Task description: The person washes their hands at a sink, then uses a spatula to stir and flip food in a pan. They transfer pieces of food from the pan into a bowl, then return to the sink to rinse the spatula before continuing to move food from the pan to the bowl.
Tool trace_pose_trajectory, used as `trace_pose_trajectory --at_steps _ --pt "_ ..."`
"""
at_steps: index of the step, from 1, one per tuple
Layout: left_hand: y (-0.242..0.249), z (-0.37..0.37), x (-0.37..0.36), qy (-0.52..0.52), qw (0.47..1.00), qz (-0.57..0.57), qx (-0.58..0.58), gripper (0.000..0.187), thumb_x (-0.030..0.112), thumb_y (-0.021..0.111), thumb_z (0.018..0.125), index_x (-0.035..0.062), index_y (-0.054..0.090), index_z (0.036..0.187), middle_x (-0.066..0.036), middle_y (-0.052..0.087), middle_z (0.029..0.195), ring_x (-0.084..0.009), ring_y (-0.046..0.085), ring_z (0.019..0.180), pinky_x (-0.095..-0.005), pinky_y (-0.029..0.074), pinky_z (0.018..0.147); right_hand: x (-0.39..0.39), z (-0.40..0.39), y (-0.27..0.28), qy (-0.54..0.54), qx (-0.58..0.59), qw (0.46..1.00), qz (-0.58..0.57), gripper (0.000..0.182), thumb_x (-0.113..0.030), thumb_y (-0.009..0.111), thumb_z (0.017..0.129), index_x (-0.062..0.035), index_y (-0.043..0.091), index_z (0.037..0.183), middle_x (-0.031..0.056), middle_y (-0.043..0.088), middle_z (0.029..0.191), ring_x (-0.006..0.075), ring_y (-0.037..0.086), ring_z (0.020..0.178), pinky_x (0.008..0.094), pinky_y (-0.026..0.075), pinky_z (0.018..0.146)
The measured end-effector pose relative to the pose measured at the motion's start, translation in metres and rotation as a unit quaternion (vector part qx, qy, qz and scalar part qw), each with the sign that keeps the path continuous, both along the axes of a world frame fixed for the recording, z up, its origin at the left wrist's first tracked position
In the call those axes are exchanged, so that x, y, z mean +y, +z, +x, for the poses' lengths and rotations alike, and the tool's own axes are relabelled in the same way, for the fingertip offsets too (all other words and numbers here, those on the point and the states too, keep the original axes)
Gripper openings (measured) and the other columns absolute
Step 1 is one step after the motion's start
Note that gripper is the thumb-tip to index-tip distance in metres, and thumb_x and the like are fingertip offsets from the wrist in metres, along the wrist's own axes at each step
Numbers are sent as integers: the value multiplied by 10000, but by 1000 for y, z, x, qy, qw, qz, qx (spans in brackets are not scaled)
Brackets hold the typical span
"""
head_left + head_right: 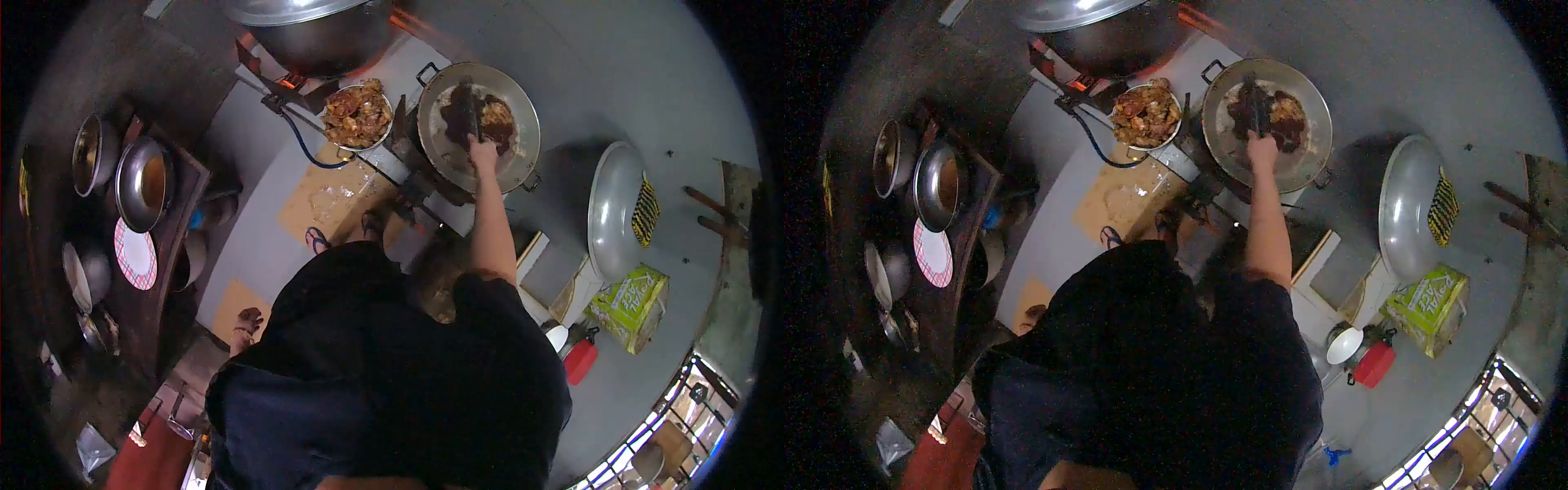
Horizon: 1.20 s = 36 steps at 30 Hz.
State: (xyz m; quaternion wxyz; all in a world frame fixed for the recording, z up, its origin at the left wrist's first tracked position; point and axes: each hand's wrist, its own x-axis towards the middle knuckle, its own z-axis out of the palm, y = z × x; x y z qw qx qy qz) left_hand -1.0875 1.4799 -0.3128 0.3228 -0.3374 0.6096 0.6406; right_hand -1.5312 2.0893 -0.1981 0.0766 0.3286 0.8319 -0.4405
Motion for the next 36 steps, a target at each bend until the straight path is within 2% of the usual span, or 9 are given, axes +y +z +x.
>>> trace_pose_trajectory --at_steps 2,8,11,13,17,20,27,29,36 --pt "-16 -6 0 17 989 -17 -146 197 177 491 794 95 506 972 -45 570 885 -184 569 787 -282 410 585 33 4 -20 1 -110 972 210 376 -300 558 704 8 553 920 198 569 894 317 547 858 387 437 713" --pt "65 -78 52 63 986 -119 -100 217 133 485 796 51 518 994 -128 540 962 -235 552 805 -312 447 622 72 -1 -59 2 -165 961 222 314 -225 511 691 -25 562 927 166 563 949 313 538 894 389 437 731" --pt "64 -87 52 100 986 -60 -121 203 168 511 790 63 522 963 -104 561 900 -227 564 720 -290 434 563 72 -12 -59 -34 -226 963 143 295 -215 507 696 -42 568 927 144 557 980 294 536 910 382 439 741" --pt "97 -106 85 26 973 -203 -112 160 145 510 779 91 542 926 -18 578 836 -150 570 694 -260 403 566 73 -17 -68 -30 -217 960 175 287 -218 505 704 -47 571 924 135 557 987 287 534 918 379 438 749" --pt "84 -90 75 24 979 -182 -91 163 138 503 778 86 542 928 -16 580 828 -145 571 686 -259 402 567 81 -18 -78 -11 -208 956 207 265 -205 496 719 -61 573 928 122 555 997 283 528 934 374 435 772" --pt "59 -63 56 -165 964 -184 93 157 142 487 784 86 540 921 -23 579 832 -151 572 693 -265 399 560 81 -14 -66 -1 -193 959 207 268 -195 501 722 -46 565 936 133 554 993 297 528 930 373 438 770" --pt "63 -55 65 -72 977 -195 -36 162 135 492 783 88 533 933 -25 576 826 -157 569 686 -273 400 558 113 -12 -107 12 -137 963 231 267 -168 456 726 -8 564 910 174 588 810 295 575 772 395 450 640" --pt "63 -51 62 -85 976 -198 -27 164 133 494 782 89 531 936 -25 575 824 -159 569 684 -275 400 558 118 -10 -108 -133 -97 984 -72 186 -193 467 773 -46 563 832 106 556 591 208 528 499 353 399 407" --pt "52 -42 51 -66 980 -183 -44 170 135 499 783 93 527 946 -26 574 824 -164 569 681 -271 399 555 112 17 -78 -193 -71 931 -300 209 -257 496 797 -88 489 674 26 454 468 132 356 341 278 306 313"
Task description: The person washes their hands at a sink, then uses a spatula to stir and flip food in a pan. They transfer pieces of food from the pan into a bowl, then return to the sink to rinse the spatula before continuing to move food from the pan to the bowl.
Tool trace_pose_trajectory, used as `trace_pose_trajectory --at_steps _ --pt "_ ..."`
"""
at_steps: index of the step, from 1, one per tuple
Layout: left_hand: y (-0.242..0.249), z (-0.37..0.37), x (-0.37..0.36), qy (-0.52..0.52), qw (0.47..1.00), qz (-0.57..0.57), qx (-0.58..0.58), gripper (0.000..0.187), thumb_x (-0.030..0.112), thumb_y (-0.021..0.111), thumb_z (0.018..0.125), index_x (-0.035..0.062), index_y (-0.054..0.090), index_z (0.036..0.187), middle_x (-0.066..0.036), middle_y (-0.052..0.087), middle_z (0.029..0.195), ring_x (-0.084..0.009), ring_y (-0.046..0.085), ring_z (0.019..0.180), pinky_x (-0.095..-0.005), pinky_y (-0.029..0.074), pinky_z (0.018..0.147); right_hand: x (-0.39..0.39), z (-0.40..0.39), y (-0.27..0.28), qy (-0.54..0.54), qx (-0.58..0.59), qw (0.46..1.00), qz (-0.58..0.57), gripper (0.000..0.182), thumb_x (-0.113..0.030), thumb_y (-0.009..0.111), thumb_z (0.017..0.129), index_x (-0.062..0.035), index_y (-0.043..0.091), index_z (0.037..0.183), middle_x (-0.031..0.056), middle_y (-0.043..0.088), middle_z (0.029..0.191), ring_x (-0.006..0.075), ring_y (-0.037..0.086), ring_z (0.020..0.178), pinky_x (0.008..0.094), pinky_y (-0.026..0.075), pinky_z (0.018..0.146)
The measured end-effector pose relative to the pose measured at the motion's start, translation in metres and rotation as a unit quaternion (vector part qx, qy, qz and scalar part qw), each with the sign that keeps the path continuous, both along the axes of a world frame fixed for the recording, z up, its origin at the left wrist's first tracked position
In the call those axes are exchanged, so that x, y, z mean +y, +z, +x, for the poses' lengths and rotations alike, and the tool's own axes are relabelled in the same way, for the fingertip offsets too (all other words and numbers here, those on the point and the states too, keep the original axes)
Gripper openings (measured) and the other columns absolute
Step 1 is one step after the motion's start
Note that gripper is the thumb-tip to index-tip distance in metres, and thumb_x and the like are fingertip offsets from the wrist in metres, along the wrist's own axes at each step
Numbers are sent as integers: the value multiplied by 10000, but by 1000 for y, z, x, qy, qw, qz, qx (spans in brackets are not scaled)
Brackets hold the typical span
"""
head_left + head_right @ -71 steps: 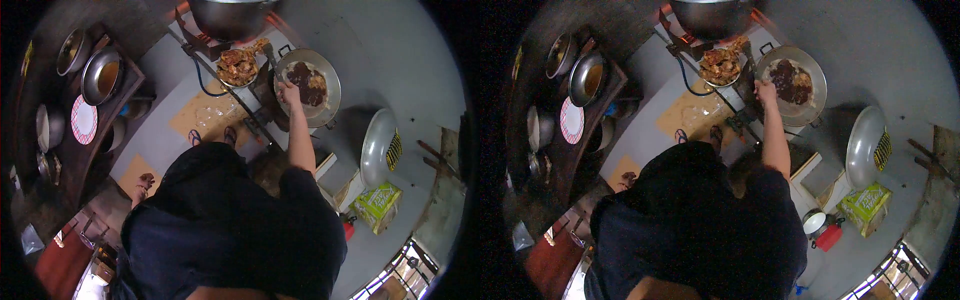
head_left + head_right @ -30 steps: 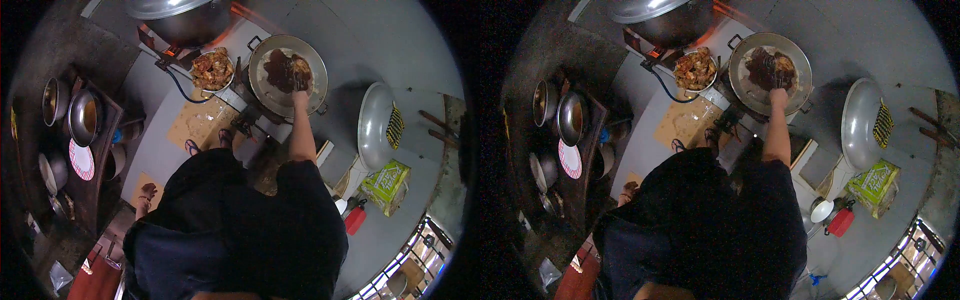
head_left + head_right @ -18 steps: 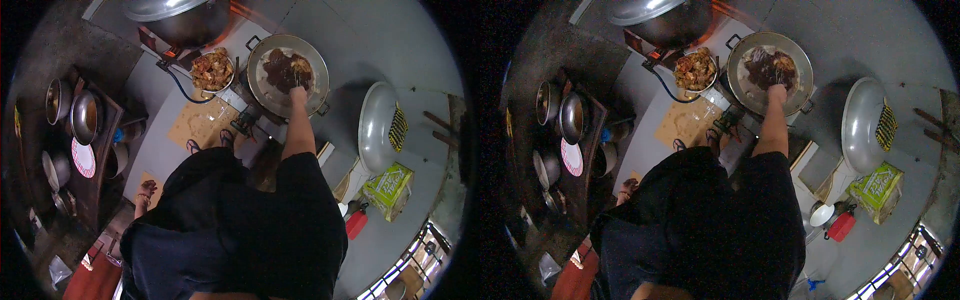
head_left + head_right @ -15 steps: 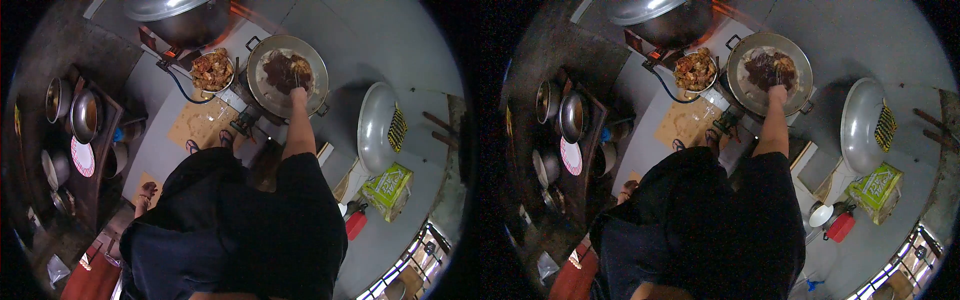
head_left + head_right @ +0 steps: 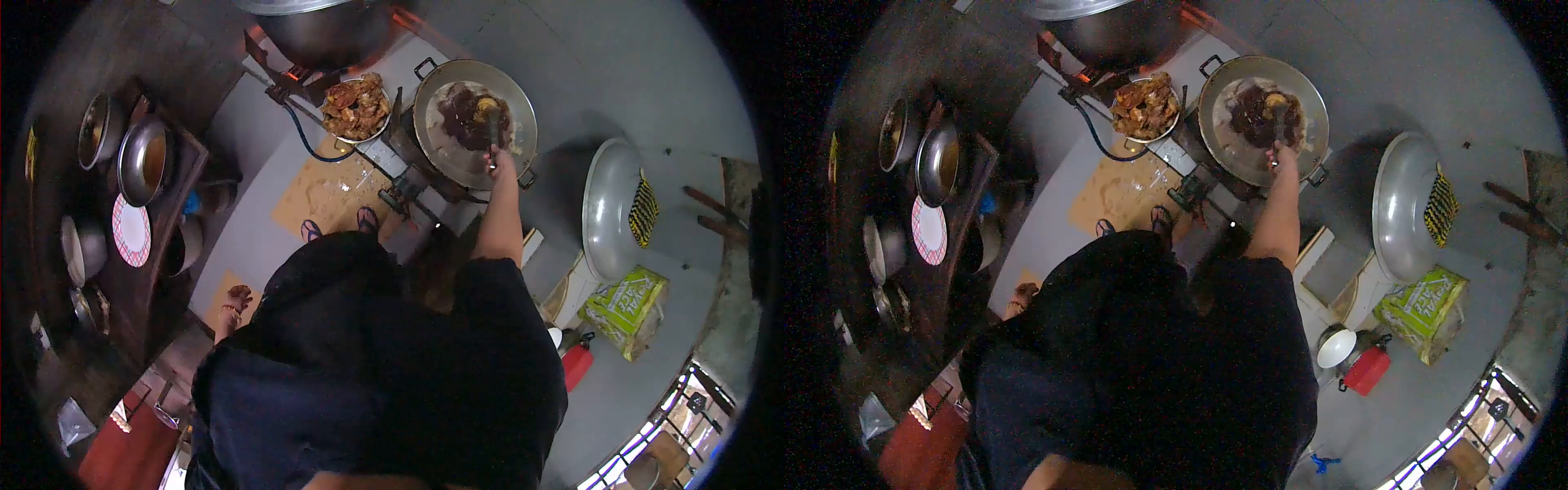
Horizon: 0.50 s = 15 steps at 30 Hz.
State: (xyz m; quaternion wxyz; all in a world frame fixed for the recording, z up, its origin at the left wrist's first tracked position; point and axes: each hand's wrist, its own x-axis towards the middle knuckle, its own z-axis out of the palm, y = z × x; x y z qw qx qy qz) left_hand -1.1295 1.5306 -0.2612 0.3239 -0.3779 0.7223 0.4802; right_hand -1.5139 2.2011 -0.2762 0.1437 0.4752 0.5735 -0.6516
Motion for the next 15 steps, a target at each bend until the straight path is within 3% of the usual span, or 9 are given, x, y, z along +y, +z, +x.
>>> trace_pose_trajectory --at_steps 1,2,4,5,6,9,10,11,15 --pt "-3 5 -2 56 998 22 -18 171 143 500 784 95 528 946 -26 576 827 -165 570 683 -262 397 553 -3 5 9 -9 2 1000 -4 227 -272 497 795 -85 490 666 25 452 465 129 360 338 276 308 314" --pt "-1 14 -4 85 993 66 49 170 166 508 784 99 529 940 -21 578 835 -166 576 694 -259 396 556 -9 9 18 -19 5 1000 -9 245 -286 499 794 -83 492 657 25 449 463 126 363 334 274 310 315" --pt "-32 35 -24 75 991 89 61 172 171 507 786 100 530 940 -23 579 841 -168 578 704 -264 400 558 -11 14 28 7 -29 999 -19 221 -297 485 802 -93 483 717 27 447 481 133 358 352 271 300 328" --pt "-23 30 -19 61 989 111 74 173 177 505 787 100 530 941 -24 580 847 -171 580 714 -268 404 560 -11 16 32 29 -62 997 -29 207 -307 471 810 -103 475 778 29 445 499 139 354 371 268 290 340" --pt "-14 25 -15 -99 995 -30 13 183 180 497 793 91 531 949 -36 580 858 -171 581 721 -272 412 558 -13 19 34 34 -63 997 -28 207 -307 471 810 -103 475 778 29 445 499 139 354 371 268 290 340" --pt "-35 50 -29 -26 999 16 17 191 178 494 795 81 530 955 -50 579 866 -173 578 735 -273 417 555 -26 33 56 63 -13 996 -55 239 -325 487 803 -92 466 757 25 444 504 133 355 370 271 295 353" --pt "-33 51 -29 -24 999 17 18 191 178 494 795 81 530 955 -50 579 866 -173 578 735 -273 417 555 -36 37 61 31 35 998 -40 301 -327 495 795 -68 490 642 28 441 466 115 357 355 243 291 348" --pt "-32 52 -28 -19 1000 5 6 192 173 495 794 75 529 955 -51 579 868 -173 576 737 -278 418 557 -43 40 66 33 35 998 -39 301 -327 495 795 -68 490 642 28 441 466 115 357 355 243 291 348" --pt "4 28 -10 7 1000 -7 -23 207 159 498 774 56 525 951 -64 555 884 -187 547 776 -292 420 619 -71 53 104 55 119 991 -41 186 -270 478 811 -88 506 786 17 472 521 94 361 365 232 287 345"
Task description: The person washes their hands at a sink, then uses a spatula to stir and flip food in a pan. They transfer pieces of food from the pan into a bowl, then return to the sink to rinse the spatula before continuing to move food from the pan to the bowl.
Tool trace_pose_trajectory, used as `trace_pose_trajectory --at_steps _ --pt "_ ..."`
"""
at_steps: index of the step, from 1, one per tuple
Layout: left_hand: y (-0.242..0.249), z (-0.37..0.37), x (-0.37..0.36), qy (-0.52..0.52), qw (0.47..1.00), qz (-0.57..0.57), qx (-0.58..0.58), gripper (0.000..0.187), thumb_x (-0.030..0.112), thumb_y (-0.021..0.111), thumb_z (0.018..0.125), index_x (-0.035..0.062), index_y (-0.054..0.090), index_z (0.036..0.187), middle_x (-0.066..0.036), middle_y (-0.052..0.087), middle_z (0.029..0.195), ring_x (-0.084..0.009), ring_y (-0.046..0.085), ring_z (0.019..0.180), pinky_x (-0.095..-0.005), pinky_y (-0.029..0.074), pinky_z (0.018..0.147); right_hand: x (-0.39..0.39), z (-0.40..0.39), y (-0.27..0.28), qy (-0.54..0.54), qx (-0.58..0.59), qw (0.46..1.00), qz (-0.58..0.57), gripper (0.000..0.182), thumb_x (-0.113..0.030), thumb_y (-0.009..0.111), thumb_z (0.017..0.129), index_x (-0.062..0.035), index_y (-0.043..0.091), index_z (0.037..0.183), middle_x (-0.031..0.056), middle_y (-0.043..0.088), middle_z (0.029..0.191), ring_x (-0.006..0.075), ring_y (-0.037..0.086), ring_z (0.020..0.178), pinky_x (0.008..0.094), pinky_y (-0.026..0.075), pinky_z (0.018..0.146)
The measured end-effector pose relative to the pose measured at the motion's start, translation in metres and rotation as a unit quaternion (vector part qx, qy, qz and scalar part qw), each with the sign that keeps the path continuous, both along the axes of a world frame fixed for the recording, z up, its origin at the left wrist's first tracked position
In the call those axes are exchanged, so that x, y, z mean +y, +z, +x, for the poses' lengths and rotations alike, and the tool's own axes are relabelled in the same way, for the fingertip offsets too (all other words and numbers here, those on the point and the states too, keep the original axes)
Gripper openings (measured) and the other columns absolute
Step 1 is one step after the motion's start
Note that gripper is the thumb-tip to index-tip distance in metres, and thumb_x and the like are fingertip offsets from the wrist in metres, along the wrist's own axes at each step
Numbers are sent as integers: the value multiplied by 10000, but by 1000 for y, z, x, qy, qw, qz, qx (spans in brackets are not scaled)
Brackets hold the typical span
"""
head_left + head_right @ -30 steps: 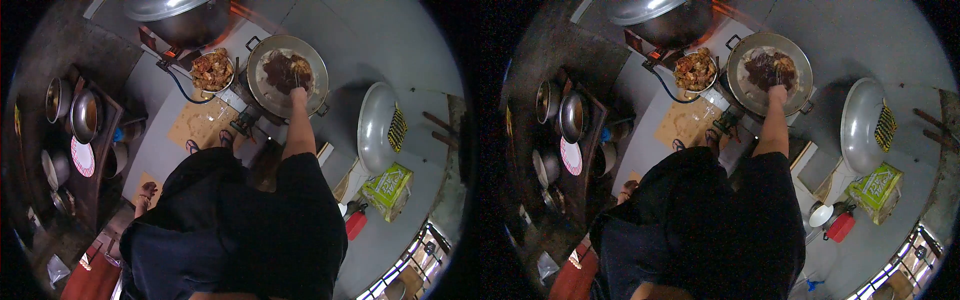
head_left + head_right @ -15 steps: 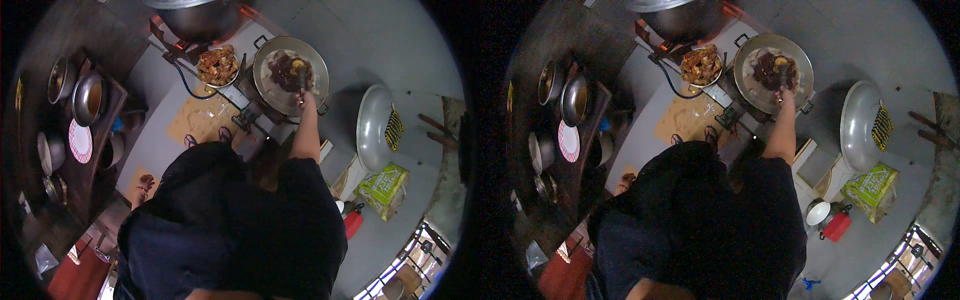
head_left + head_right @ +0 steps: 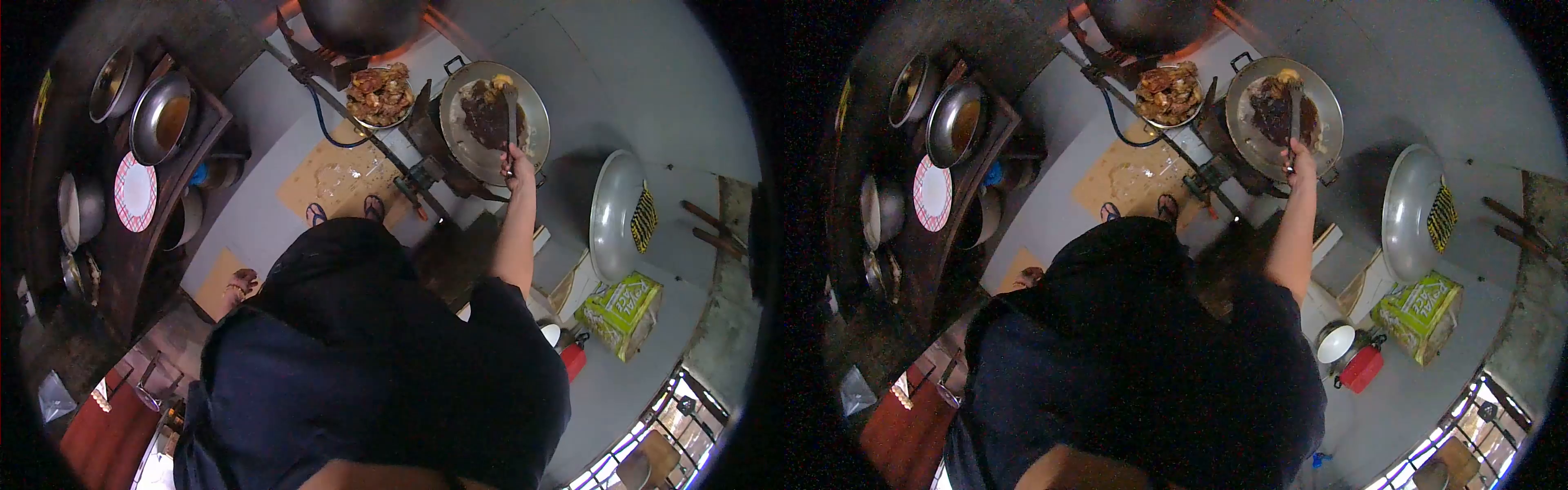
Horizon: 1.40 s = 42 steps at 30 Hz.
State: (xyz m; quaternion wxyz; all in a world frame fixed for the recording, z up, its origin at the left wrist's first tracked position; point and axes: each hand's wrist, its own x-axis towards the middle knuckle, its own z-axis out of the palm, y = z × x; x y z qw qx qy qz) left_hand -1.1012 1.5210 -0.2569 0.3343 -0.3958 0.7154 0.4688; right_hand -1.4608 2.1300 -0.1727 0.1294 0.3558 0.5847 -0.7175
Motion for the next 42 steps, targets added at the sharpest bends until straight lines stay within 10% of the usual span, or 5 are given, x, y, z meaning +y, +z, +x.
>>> trace_pose_trajectory --at_steps 21,24,30,40,42 --pt "-24 43 -74 138 941 308 10 76 132 435 829 66 453 860 -66 462 860 -173 469 798 -341 400 757 -166 4 -16 156 -25 984 -79 179 -226 456 825 -75 498 912 18 474 573 80 352 388 216 253 355" --pt "-89 84 -77 214 974 51 -50 161 162 466 799 80 516 927 -51 570 855 -182 569 716 -286 406 546 -179 1 -41 151 -44 983 -95 155 -223 487 810 -84 493 877 21 472 554 83 352 367 215 244 327" --pt "-24 76 -75 195 964 173 61 190 164 442 814 71 510 965 -47 569 871 -179 571 735 -281 417 573 -210 -8 -82 191 -66 972 121 132 -180 542 770 -56 504 797 28 458 492 112 370 339 251 271 311" --pt "0 65 -59 214 975 50 -27 203 175 476 803 75 511 975 -38 562 905 -175 560 784 -282 412 626 -250 -12 -131 245 -50 928 275 192 -187 555 743 1 548 784 62 480 460 155 431 349 299 305 331" --pt "21 60 -63 189 953 226 78 199 163 470 808 70 509 979 -39 562 906 -174 560 780 -279 411 619 -254 -9 -123 252 -72 926 271 196 -202 544 751 -7 545 769 61 482 463 149 425 345 294 301 325"
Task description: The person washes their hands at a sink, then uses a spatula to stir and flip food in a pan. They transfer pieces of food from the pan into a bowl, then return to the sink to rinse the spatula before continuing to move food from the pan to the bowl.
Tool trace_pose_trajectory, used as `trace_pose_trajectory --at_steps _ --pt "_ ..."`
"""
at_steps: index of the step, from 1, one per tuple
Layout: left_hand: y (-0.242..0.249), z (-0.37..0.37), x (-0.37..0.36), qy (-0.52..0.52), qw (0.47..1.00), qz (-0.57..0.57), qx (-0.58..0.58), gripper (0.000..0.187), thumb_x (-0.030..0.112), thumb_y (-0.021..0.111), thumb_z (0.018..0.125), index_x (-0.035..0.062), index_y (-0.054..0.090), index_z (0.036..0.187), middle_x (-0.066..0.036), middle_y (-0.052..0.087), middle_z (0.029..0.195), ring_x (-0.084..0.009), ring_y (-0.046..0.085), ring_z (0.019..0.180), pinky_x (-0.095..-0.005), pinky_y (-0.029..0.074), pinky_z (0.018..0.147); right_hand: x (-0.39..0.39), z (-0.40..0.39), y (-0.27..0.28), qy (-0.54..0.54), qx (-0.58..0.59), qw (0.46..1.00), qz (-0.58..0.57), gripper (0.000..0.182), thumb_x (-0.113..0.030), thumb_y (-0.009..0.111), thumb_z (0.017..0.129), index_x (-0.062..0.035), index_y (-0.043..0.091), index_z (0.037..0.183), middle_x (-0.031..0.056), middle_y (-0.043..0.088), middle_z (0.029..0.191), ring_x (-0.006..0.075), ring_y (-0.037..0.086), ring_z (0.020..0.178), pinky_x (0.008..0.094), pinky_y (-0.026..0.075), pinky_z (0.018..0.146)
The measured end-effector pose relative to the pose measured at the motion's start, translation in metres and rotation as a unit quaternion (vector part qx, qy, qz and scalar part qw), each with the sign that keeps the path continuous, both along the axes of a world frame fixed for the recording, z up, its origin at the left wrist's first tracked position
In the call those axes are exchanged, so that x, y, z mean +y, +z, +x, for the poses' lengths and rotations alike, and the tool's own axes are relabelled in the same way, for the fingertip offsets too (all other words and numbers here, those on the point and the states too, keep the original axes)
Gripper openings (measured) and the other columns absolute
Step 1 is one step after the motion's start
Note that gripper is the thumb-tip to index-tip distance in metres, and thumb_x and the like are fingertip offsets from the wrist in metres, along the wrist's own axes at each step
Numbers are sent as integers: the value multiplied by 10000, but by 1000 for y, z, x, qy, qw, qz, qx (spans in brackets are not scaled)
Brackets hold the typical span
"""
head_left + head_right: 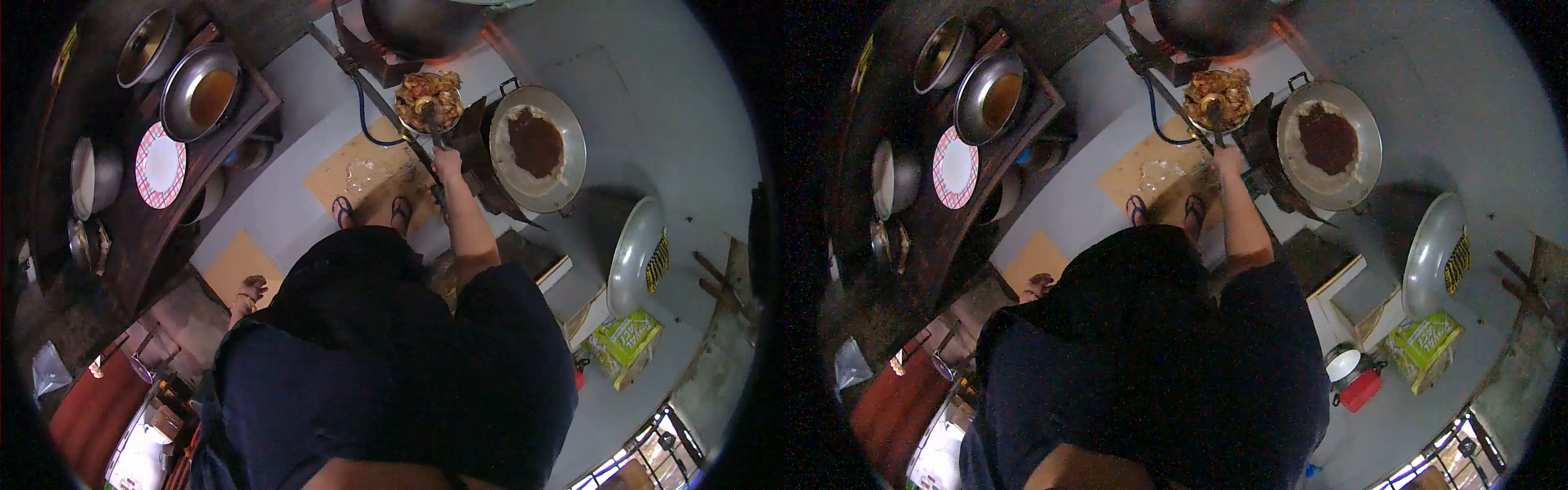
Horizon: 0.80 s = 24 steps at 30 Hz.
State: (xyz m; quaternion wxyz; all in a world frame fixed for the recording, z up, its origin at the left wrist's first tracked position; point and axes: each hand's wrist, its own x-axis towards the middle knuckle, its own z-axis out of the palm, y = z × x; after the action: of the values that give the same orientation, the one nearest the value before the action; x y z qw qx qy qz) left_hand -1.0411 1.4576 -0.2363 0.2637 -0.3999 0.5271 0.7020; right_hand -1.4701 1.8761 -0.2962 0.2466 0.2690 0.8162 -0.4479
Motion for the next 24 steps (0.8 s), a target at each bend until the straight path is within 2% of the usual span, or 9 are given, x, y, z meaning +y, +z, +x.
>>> trace_pose_trajectory --at_steps 4,6,9,13,15,16,19,21,24 --pt "-48 17 2 0 973 -161 -166 189 146 461 812 63 510 975 -40 565 892 -174 563 755 -275 410 595 -6 8 20 -49 -66 995 -53 204 -218 515 772 -24 528 712 58 487 472 131 411 334 285 289 309" --pt "-48 16 -9 45 984 -28 -172 173 116 439 817 57 510 963 -45 566 877 -176 566 727 -275 406 566 -9 12 16 -66 -77 991 -84 207 -218 507 779 -27 520 698 55 488 473 127 405 331 285 282 307" --pt "-30 0 12 98 975 -99 -173 171 78 423 809 72 513 956 -50 565 871 -179 568 716 -273 399 543 -11 13 -2 -80 -92 986 -111 224 -227 488 793 -31 515 690 51 489 474 129 403 331 289 278 307" --pt "-44 6 -3 53 984 -92 -142 180 68 433 796 89 518 954 -51 565 867 -178 567 727 -263 391 555 -24 4 -6 -10 -73 992 -101 268 -259 461 807 -14 521 715 59 490 471 153 417 335 296 295 321" --pt "-38 -2 -18 94 973 63 -203 183 102 419 797 102 520 950 -38 566 861 -179 565 739 -264 384 581 -39 0 -11 24 -86 995 -54 284 -259 460 804 -7 527 691 64 488 465 161 426 342 303 309 334" --pt "-45 5 -25 94 973 61 -204 183 102 419 797 102 520 950 -38 566 861 -179 565 739 -264 384 581 -45 -5 -16 59 -97 994 -7 301 -260 458 802 0 533 668 68 487 460 170 435 349 310 322 347" --pt "-58 16 -31 134 976 94 -142 200 153 386 815 99 516 957 -30 563 875 -183 560 748 -278 381 605 -49 -17 -140 39 -13 996 83 355 -275 461 794 15 538 603 75 495 458 177 463 370 325 355 376" --pt "-43 2 -14 66 975 -80 -195 202 164 388 819 101 512 965 -23 562 893 -178 559 752 -277 383 603 -57 -19 -142 8 -19 995 93 350 -265 465 783 13 544 585 85 507 466 184 485 386 334 374 391" --pt "-54 12 -37 76 968 48 -236 190 159 443 805 95 513 970 -26 566 891 -163 560 749 -261 388 605 -72 -19 -67 1 -48 995 92 335 -250 474 766 20 554 585 105 531 489 198 523 416 337 403 413"
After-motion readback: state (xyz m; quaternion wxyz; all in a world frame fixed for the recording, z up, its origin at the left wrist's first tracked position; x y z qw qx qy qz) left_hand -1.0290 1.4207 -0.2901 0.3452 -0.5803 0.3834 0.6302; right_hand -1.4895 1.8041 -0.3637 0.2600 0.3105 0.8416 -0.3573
